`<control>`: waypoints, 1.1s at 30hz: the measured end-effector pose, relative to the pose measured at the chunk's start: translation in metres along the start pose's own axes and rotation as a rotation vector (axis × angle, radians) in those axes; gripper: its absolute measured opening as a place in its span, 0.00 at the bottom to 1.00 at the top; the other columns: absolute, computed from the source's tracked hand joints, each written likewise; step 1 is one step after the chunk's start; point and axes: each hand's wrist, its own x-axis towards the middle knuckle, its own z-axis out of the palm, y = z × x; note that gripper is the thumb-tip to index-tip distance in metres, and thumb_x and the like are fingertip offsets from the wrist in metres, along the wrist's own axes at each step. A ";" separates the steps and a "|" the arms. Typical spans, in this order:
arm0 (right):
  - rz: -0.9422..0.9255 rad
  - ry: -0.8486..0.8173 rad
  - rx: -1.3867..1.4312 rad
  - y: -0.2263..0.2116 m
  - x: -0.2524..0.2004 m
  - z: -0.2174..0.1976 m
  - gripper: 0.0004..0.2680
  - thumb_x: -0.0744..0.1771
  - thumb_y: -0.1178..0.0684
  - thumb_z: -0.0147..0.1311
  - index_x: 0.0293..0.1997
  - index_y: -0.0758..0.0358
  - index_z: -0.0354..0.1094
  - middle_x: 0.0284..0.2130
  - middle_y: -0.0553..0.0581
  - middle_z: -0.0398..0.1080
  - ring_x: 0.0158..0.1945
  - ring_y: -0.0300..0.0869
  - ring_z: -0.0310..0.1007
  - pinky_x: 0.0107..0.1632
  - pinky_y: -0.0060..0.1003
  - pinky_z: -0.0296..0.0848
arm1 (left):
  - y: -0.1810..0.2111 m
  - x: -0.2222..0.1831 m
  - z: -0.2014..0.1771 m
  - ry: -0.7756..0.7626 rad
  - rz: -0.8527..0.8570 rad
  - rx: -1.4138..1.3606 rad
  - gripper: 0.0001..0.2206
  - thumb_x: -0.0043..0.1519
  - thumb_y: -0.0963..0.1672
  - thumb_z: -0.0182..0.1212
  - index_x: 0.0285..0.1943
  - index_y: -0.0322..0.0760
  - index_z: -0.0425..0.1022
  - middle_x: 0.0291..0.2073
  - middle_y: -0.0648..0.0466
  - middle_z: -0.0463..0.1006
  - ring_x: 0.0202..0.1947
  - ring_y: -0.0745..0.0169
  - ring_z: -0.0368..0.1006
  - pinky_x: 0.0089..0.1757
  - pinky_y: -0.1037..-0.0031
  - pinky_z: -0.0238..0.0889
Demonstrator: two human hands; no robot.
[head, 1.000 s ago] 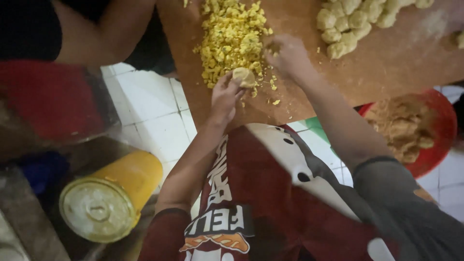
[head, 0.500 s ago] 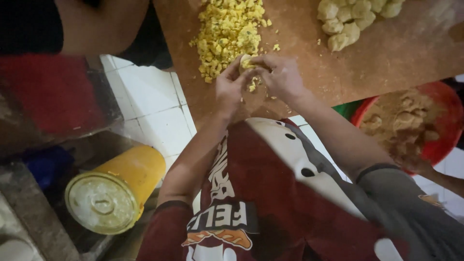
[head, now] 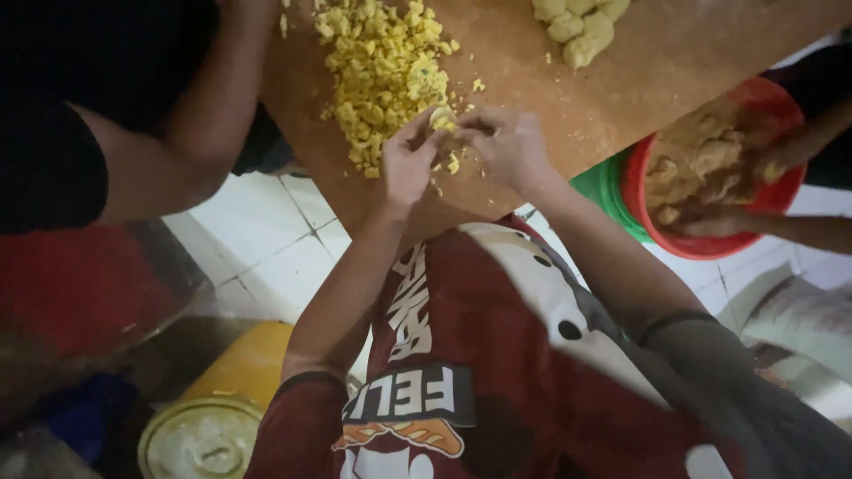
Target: A worker rapidly shapes small dough balls by hand, filling them with a yellow ingredient on a wooden table in a bakery.
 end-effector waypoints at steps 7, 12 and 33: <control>0.422 -0.208 0.356 -0.052 0.008 -0.038 0.16 0.68 0.59 0.56 0.64 0.63 0.67 0.54 0.64 0.74 0.40 0.46 0.84 0.44 0.36 0.89 | 0.060 -0.022 0.017 -0.343 0.004 0.259 0.14 0.68 0.41 0.64 0.64 0.38 0.78 0.57 0.49 0.84 0.53 0.58 0.80 0.50 0.73 0.79; 0.448 -0.002 0.372 -0.025 0.001 -0.024 0.07 0.67 0.58 0.66 0.44 0.71 0.76 0.34 0.64 0.80 0.32 0.45 0.85 0.37 0.33 0.90 | 0.080 -0.026 0.033 -0.322 0.291 0.492 0.14 0.67 0.37 0.66 0.60 0.42 0.81 0.55 0.52 0.74 0.51 0.62 0.78 0.50 0.75 0.77; -0.681 -0.091 -0.149 -0.004 -0.004 -0.060 0.11 0.72 0.58 0.66 0.58 0.75 0.77 0.38 0.64 0.67 0.32 0.47 0.70 0.29 0.37 0.74 | 0.112 -0.098 0.084 0.066 0.290 0.689 0.09 0.62 0.38 0.69 0.50 0.32 0.83 0.49 0.52 0.72 0.49 0.57 0.77 0.51 0.75 0.81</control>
